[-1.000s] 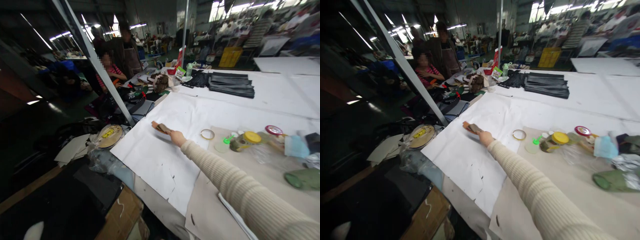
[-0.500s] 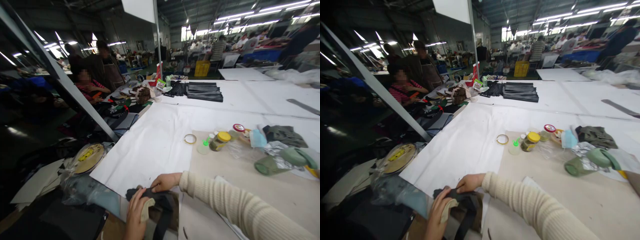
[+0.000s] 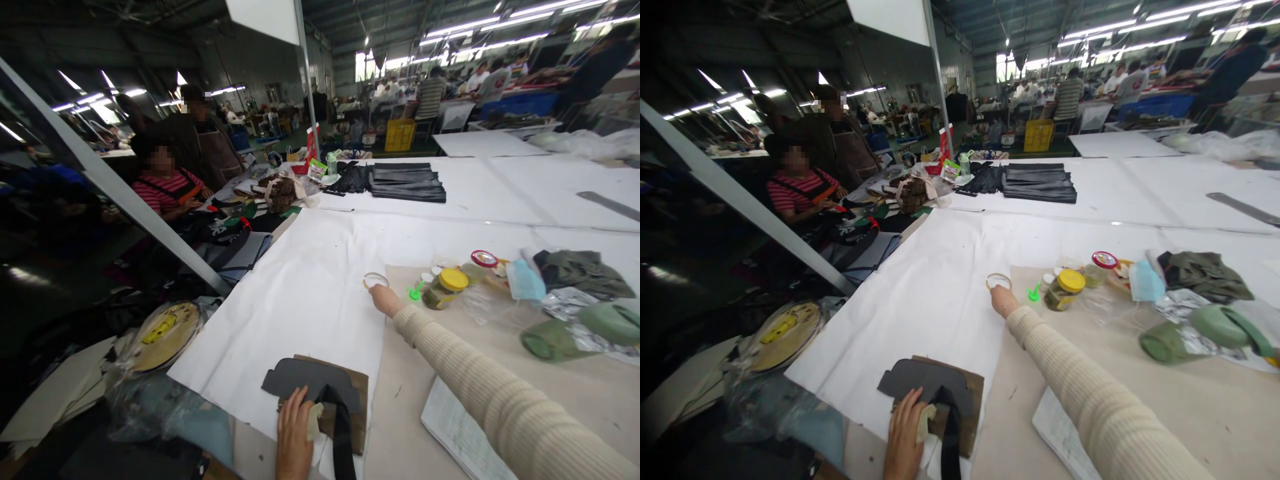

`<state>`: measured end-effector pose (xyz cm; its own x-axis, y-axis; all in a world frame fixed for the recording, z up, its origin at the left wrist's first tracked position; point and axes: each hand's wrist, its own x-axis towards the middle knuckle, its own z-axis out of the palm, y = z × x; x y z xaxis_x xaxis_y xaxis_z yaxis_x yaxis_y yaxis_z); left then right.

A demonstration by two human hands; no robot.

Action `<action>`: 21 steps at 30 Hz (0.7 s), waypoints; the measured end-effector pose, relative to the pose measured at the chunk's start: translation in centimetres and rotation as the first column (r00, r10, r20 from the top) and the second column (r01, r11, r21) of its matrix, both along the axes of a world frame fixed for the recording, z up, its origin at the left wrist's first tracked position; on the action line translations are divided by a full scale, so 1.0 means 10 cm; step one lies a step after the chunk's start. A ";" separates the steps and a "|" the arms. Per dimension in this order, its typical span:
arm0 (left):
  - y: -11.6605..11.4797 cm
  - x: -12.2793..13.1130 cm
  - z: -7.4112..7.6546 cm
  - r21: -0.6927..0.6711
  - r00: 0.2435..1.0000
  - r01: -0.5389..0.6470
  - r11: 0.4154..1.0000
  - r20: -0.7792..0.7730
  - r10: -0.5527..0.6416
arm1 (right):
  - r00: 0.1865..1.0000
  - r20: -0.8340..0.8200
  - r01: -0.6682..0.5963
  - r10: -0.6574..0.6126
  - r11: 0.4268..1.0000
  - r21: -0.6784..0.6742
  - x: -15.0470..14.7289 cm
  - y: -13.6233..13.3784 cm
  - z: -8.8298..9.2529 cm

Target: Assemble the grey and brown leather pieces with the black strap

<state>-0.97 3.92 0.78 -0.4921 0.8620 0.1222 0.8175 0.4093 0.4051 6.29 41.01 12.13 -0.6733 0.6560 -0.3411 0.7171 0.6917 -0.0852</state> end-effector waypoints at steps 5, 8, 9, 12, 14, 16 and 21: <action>0.02 0.00 0.00 0.002 1.000 0.008 1.000 -0.024 -0.008 | 0.992 -0.126 0.000 0.007 0.998 0.055 -0.08 0.28 0.30; 0.02 0.01 0.03 -0.004 1.000 0.004 1.000 -0.011 -0.004 | 0.995 -0.057 0.089 -0.086 0.995 0.051 -0.04 0.50 0.34; 0.02 0.00 0.04 -0.008 1.000 0.002 1.000 -0.002 -0.002 | 0.994 -0.026 0.109 -0.108 0.993 0.036 -0.04 0.51 0.31; 0.01 -0.01 0.05 -0.012 1.000 -0.003 1.000 0.029 0.004 | 0.997 0.019 0.082 -0.081 0.996 -0.042 -0.08 0.26 0.18; 0.00 0.00 0.04 -0.004 0.999 -0.021 1.000 0.050 0.022 | 1.000 -0.004 -0.005 0.005 0.994 -0.112 -0.15 -0.15 0.09; -0.01 0.01 0.01 0.009 0.996 -0.058 0.998 0.066 0.058 | 0.992 -0.041 -0.122 0.116 0.974 -0.193 -0.19 -0.67 0.00; 0.06 0.00 0.07 -0.015 0.976 -0.183 0.983 0.116 0.183 | 0.982 -0.082 -0.187 0.169 0.917 -0.352 -0.15 -1.53 -0.34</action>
